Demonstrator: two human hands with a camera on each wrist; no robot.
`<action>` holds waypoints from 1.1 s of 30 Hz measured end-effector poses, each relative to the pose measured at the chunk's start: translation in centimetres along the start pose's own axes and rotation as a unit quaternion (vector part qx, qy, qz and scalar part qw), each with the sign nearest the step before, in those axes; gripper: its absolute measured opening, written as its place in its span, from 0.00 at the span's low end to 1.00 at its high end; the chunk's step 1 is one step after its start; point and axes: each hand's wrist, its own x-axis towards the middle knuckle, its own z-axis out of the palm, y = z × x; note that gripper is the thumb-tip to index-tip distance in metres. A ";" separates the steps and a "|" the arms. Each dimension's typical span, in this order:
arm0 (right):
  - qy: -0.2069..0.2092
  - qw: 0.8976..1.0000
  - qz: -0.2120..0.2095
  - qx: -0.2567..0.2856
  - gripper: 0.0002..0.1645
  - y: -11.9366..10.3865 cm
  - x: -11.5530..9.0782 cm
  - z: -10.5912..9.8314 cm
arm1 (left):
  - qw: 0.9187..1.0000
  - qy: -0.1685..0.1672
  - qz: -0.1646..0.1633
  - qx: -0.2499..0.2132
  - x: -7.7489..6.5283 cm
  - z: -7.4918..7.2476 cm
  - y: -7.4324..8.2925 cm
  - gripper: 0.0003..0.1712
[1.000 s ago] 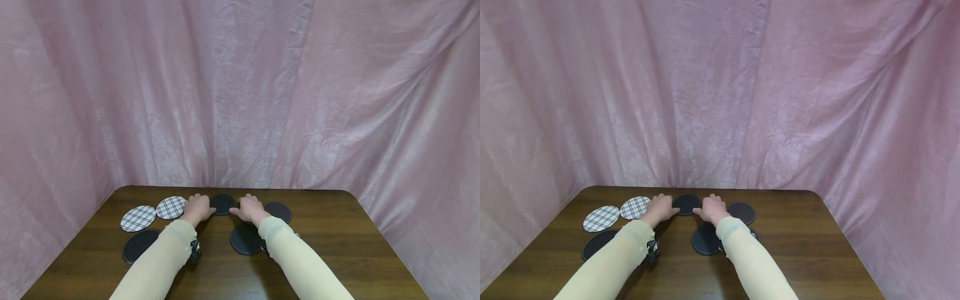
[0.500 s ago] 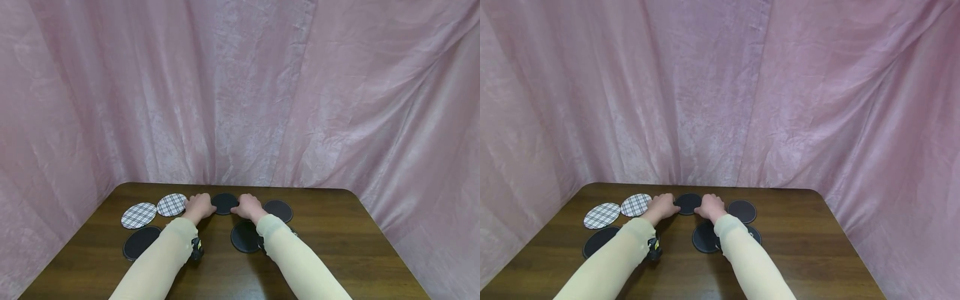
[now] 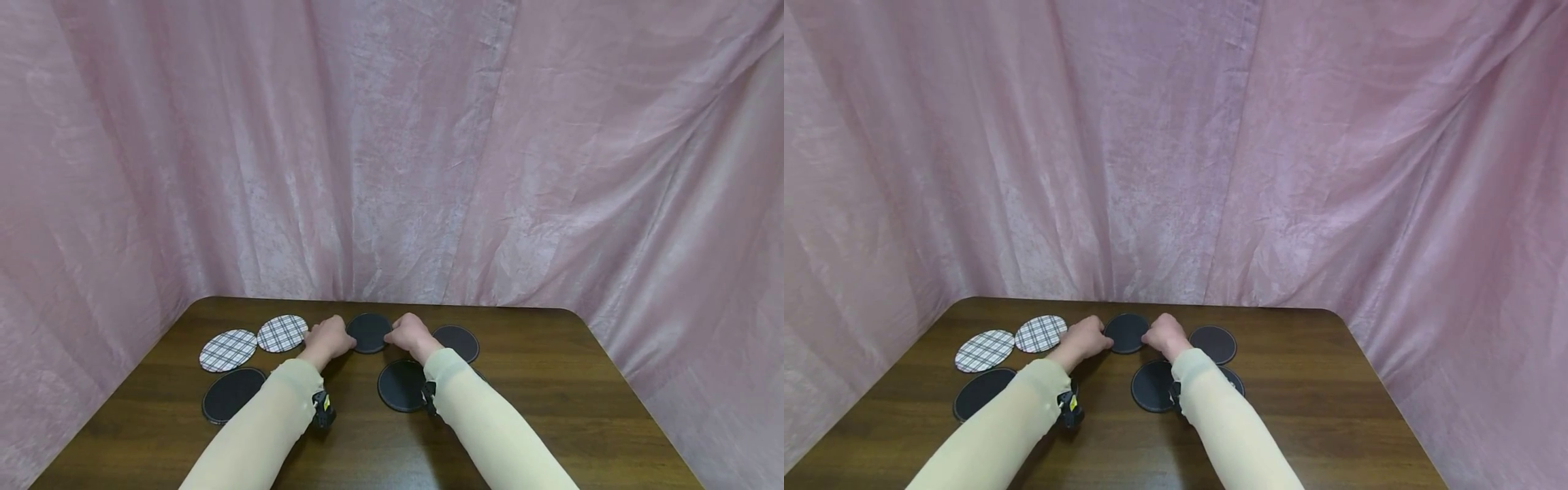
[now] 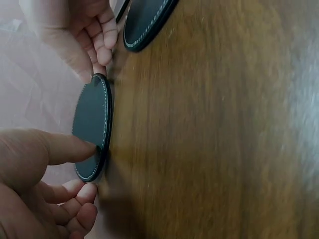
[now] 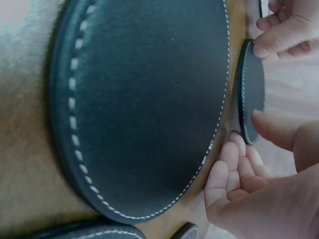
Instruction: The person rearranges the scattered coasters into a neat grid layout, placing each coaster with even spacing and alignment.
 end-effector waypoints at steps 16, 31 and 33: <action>0.078 0.995 0.007 -0.055 0.19 -1.4 -3.7 -3.7 | 0.996 0.040 0.043 -0.063 -4.1 -1.8 4.7 0.20; 0.068 0.994 -0.025 -0.080 0.19 0.3 -5.3 -6.7 | 0.996 0.041 0.063 -0.048 -4.4 -0.1 7.4 0.22; 0.069 0.994 -0.046 -0.076 0.20 2.5 -3.8 -6.7 | 0.996 0.039 0.065 -0.047 -4.5 0.0 7.7 0.22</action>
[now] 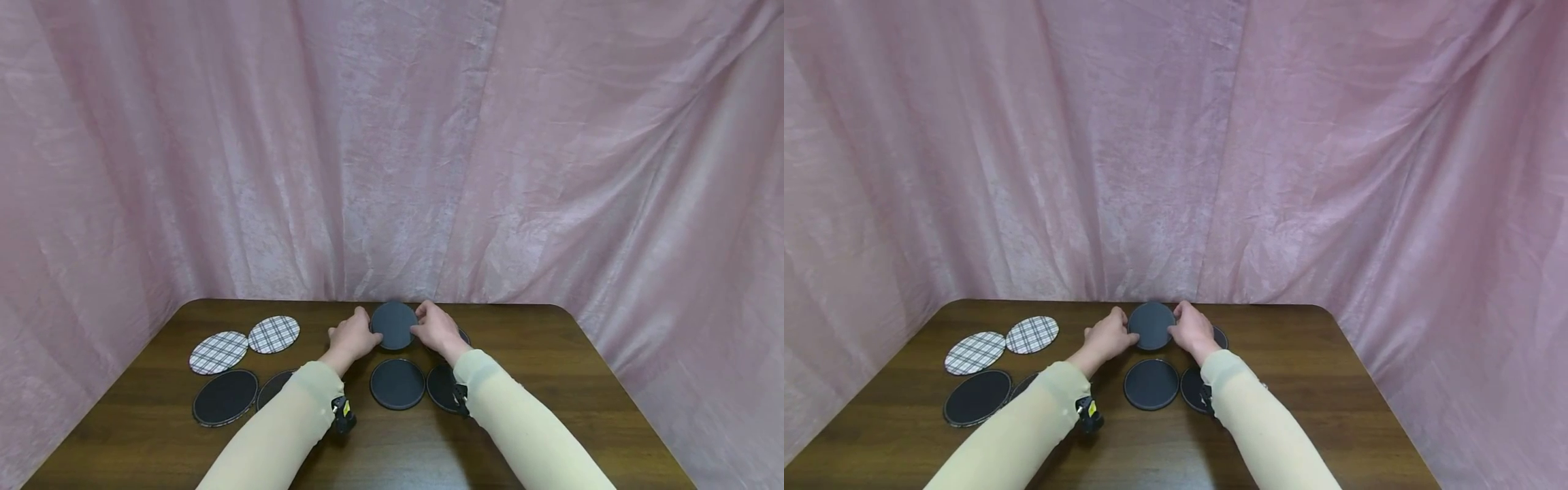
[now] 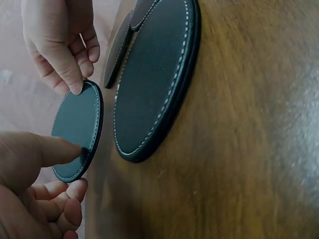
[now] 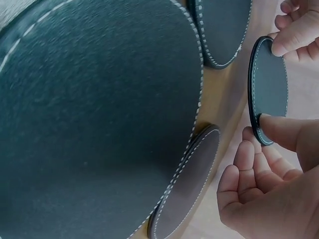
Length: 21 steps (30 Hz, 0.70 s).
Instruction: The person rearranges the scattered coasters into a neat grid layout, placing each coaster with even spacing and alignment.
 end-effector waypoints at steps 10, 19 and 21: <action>-0.017 0.999 0.032 -0.025 0.20 2.3 1.7 1.5 | 1.000 -0.009 -0.007 -0.011 0.0 1.2 -0.2 0.25; -0.018 0.998 0.027 -0.052 0.19 3.1 2.1 1.9 | 1.000 -0.015 -0.007 0.006 0.0 1.4 0.0 0.25; -0.021 0.998 0.035 -0.046 0.18 1.4 0.7 0.9 | 1.000 -0.016 -0.008 0.009 0.3 1.5 -0.1 0.23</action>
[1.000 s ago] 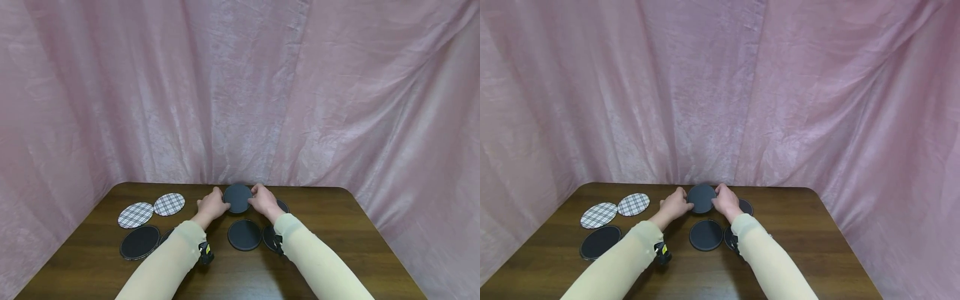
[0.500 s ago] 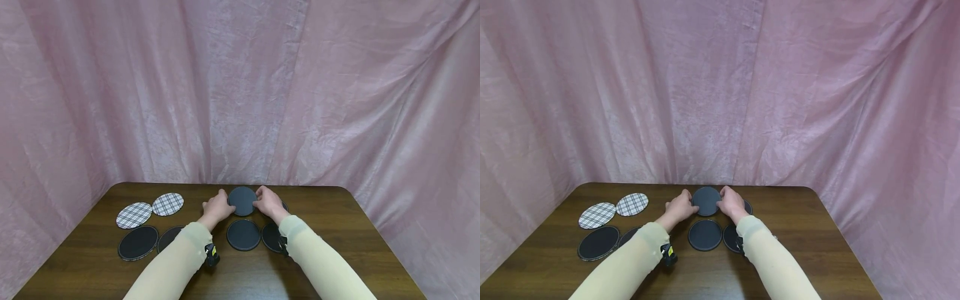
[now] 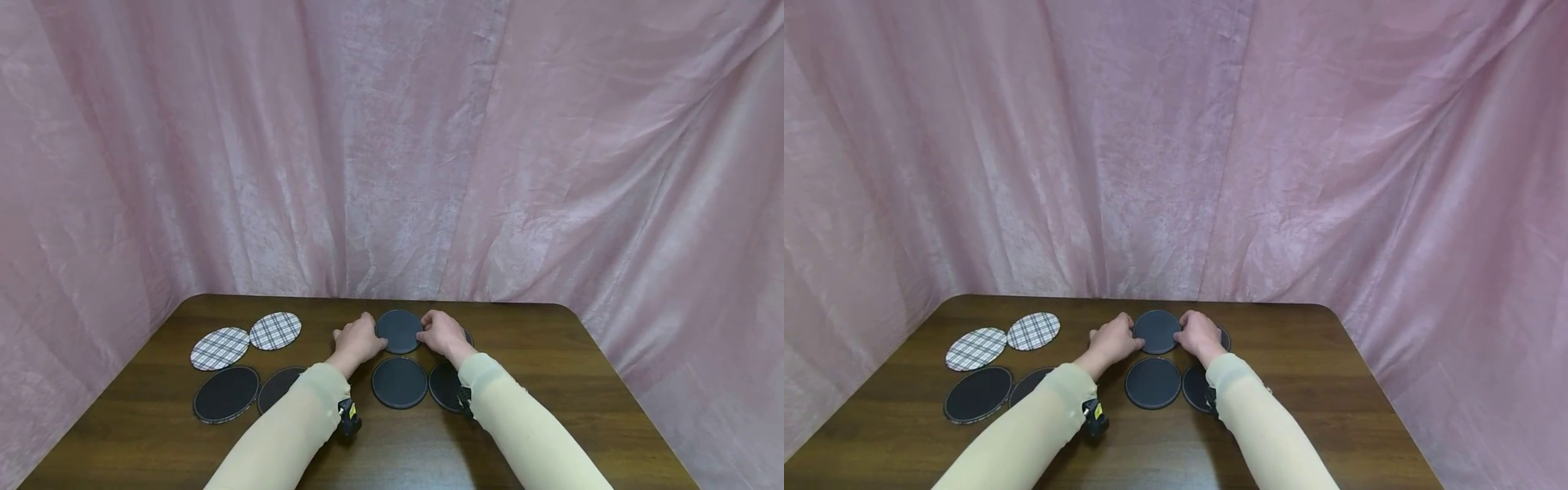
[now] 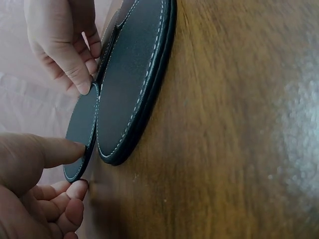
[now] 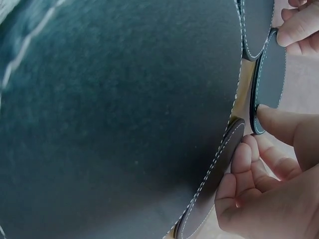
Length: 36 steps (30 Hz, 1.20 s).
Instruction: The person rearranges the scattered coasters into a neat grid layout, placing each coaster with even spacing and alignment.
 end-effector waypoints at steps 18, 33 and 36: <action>-0.026 0.999 -0.014 -0.034 0.21 -1.6 -2.2 -1.3 | 0.998 0.005 0.041 0.057 4.4 4.4 -3.7 0.26; -0.044 0.998 -0.023 -0.043 0.20 -1.4 -2.2 -1.4 | 0.997 -0.013 0.030 0.067 0.6 1.1 -0.9 0.25; -0.039 0.998 -0.027 -0.050 0.20 -1.3 -2.3 -1.2 | 0.997 -0.011 0.035 0.070 0.1 0.7 -0.6 0.25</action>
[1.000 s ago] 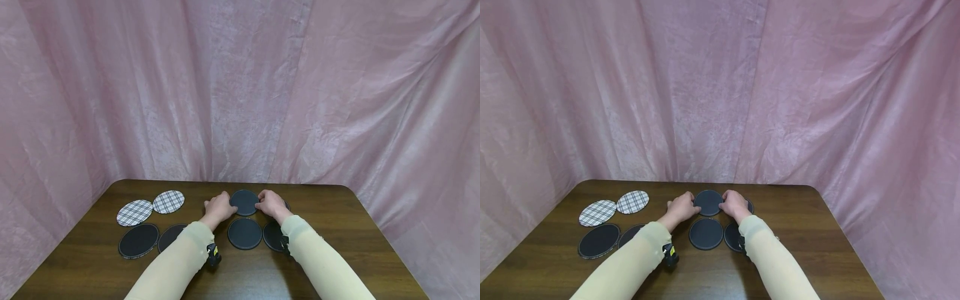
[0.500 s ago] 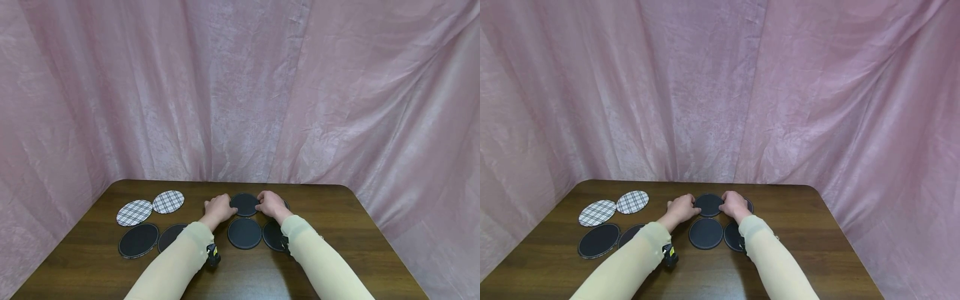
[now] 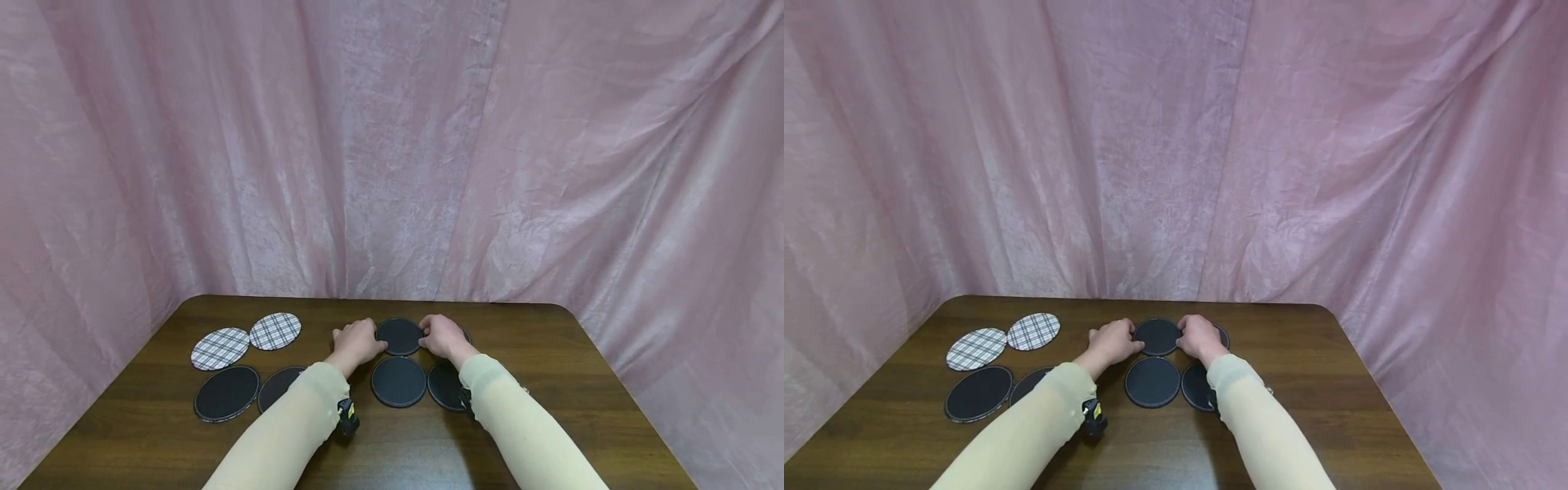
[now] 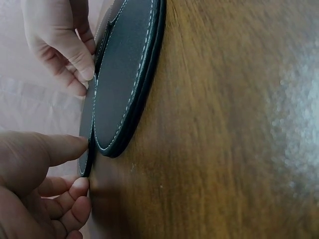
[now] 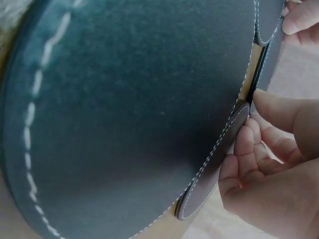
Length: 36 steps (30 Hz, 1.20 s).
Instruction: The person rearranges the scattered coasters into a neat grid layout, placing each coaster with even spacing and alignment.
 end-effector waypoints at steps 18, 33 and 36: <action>0.020 0.998 -0.045 -0.027 0.23 0.3 -1.0 0.6 | 1.000 -0.002 0.011 -0.002 -1.7 -1.9 0.6 0.25; 0.073 0.990 -0.104 -0.059 0.27 0.9 -1.8 1.5 | 0.996 0.023 0.047 0.066 -4.1 -3.8 -0.9 0.31; 0.083 0.986 -0.125 -0.068 0.29 0.3 -2.3 1.8 | 0.995 0.026 0.052 0.075 -4.9 -4.2 -1.7 0.32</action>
